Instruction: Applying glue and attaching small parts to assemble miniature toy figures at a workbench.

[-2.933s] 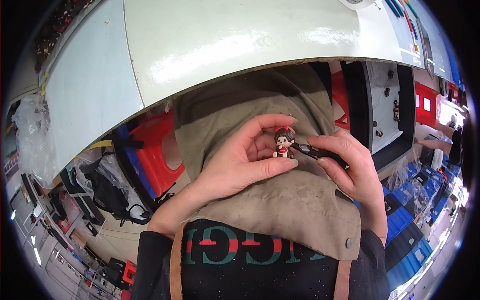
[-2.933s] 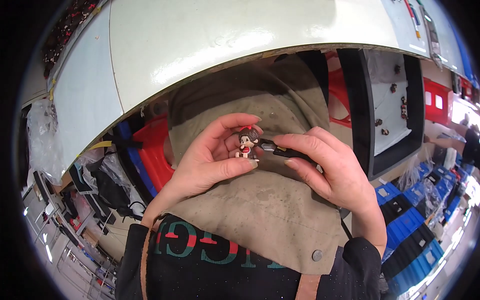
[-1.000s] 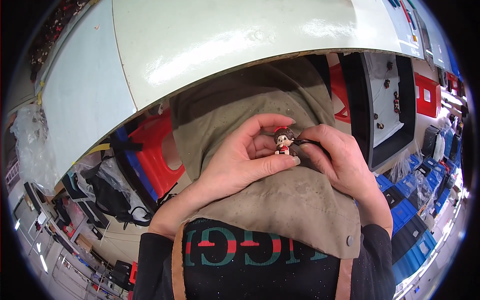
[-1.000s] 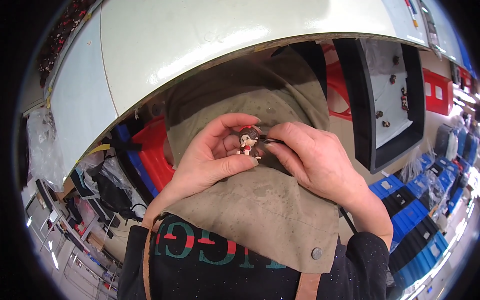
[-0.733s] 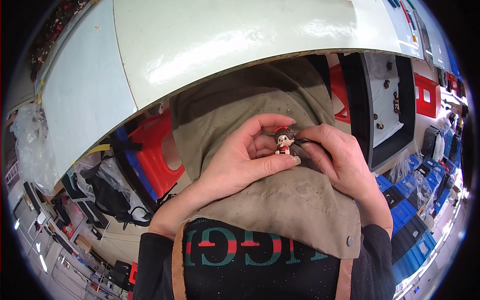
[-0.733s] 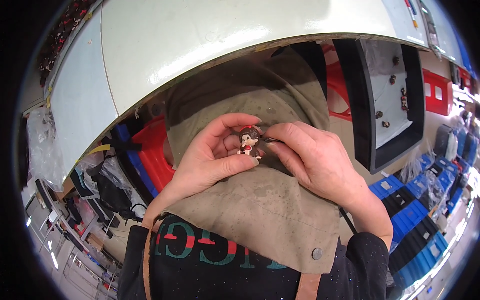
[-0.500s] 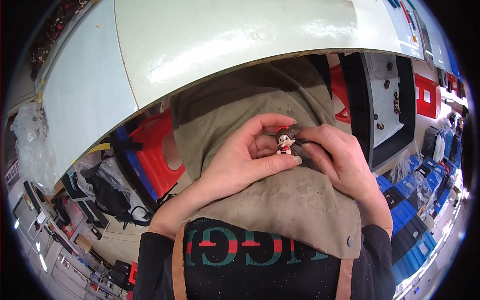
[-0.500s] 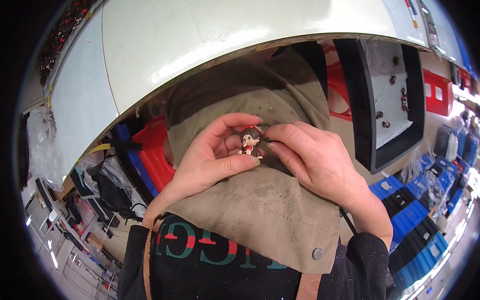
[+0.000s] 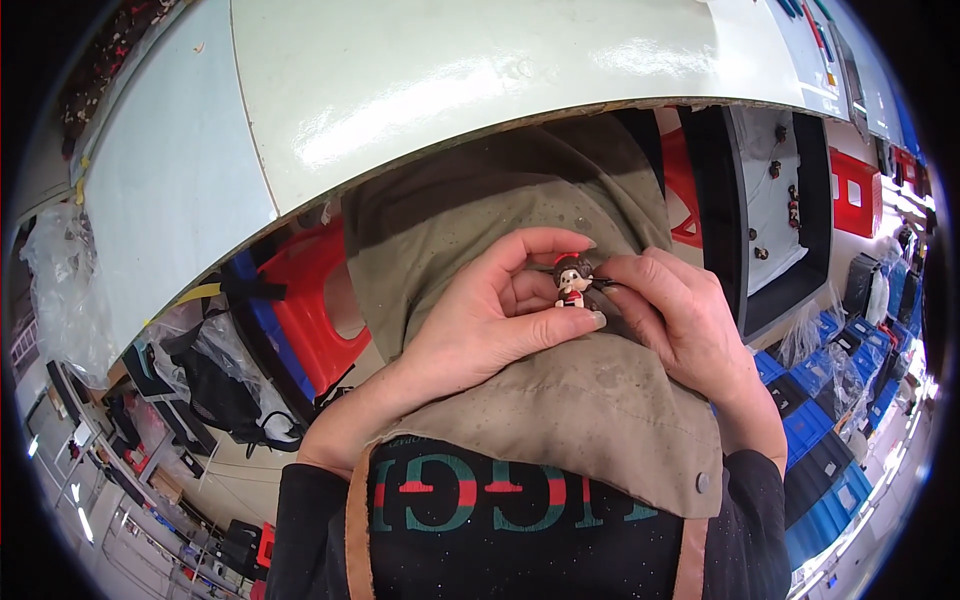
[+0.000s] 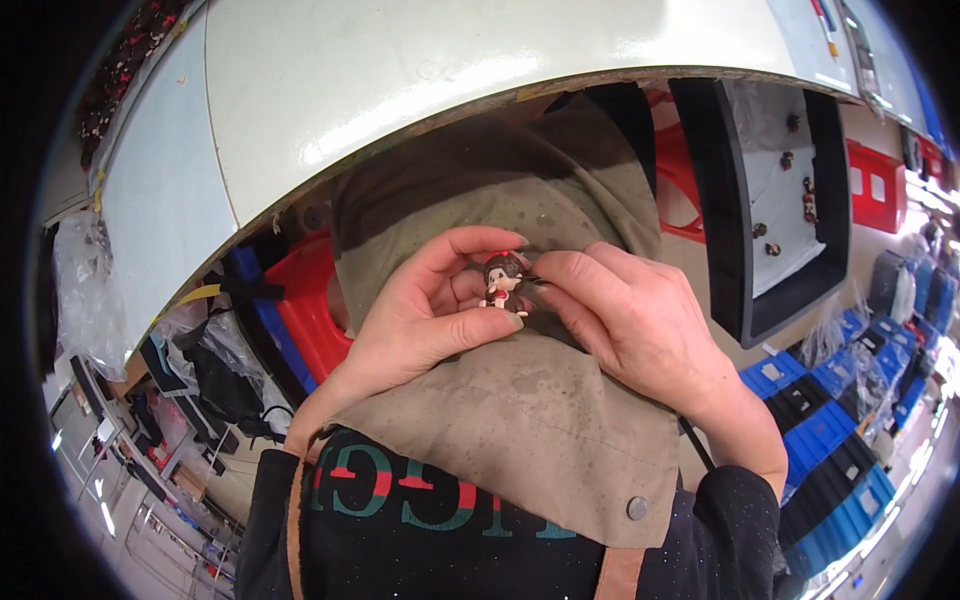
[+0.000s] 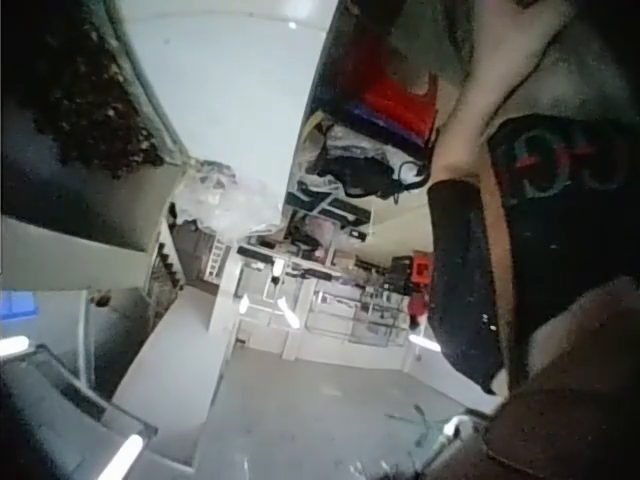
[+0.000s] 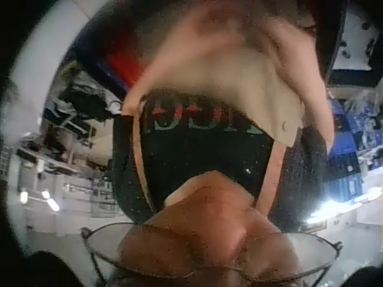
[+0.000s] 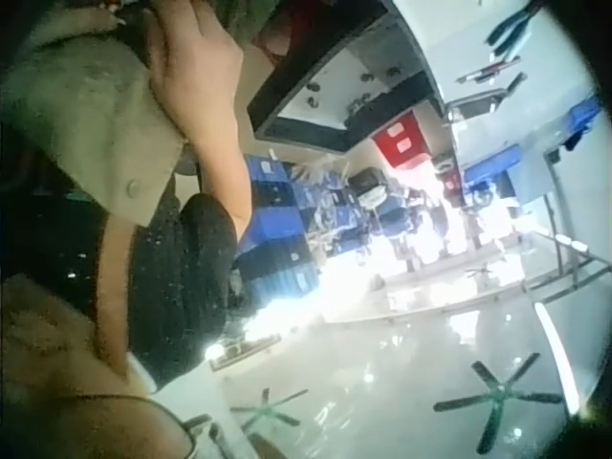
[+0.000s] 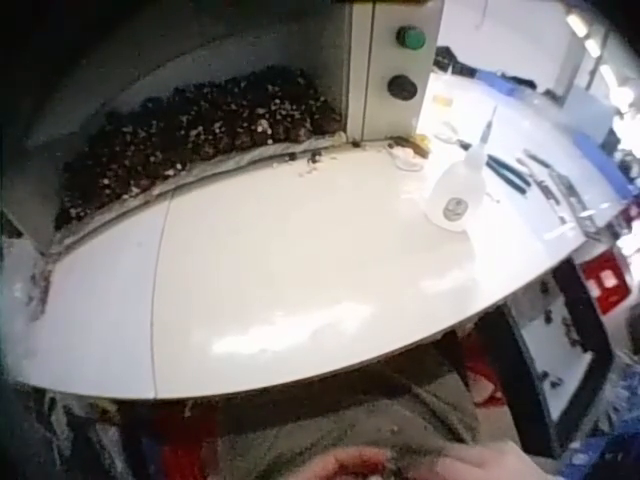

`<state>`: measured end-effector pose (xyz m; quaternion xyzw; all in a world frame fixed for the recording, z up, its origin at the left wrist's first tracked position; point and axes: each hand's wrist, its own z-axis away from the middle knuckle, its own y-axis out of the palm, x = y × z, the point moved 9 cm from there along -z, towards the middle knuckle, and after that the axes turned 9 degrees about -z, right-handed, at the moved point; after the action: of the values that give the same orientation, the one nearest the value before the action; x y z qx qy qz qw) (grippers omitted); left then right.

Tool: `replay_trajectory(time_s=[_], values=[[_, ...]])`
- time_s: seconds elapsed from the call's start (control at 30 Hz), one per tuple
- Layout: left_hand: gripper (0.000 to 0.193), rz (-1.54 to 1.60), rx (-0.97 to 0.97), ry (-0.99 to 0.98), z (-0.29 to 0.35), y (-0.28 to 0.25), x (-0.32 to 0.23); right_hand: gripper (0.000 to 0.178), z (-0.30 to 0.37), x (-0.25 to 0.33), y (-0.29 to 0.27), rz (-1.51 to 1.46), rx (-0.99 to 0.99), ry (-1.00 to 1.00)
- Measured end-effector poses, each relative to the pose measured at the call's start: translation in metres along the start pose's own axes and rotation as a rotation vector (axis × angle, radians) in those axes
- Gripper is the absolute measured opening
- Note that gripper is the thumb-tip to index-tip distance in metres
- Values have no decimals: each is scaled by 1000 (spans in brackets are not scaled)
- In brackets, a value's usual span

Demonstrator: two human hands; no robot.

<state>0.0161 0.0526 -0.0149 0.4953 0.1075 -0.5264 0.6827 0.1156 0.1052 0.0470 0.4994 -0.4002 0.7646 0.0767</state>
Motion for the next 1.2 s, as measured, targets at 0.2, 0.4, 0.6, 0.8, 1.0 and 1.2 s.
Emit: replay_trajectory(time_s=[0.2, 0.4, 0.6, 0.8, 1.0, 1.2], values=[[50, -4, -24, -26, 2, -3, 4, 18, 2, 4, 2, 84, 5, 5], [49, -33, -18, -36, 5, -4, 5, 16, -2, -4, 8, -51, 121, 49], [51, -51, 3, -41, 5, -6, 5, 16, -8, -13, 16, -308, 261, 164], [52, -60, 12, -38, 0, 1, 3, 17, -4, -23, 13, -424, 322, 267], [52, -53, 7, -37, -4, 8, 2, 17, -2, -28, 6, -428, 330, 285], [51, -58, -18, -26, -9, 10, 1, 12, -1, -15, -4, -167, 143, 81]])
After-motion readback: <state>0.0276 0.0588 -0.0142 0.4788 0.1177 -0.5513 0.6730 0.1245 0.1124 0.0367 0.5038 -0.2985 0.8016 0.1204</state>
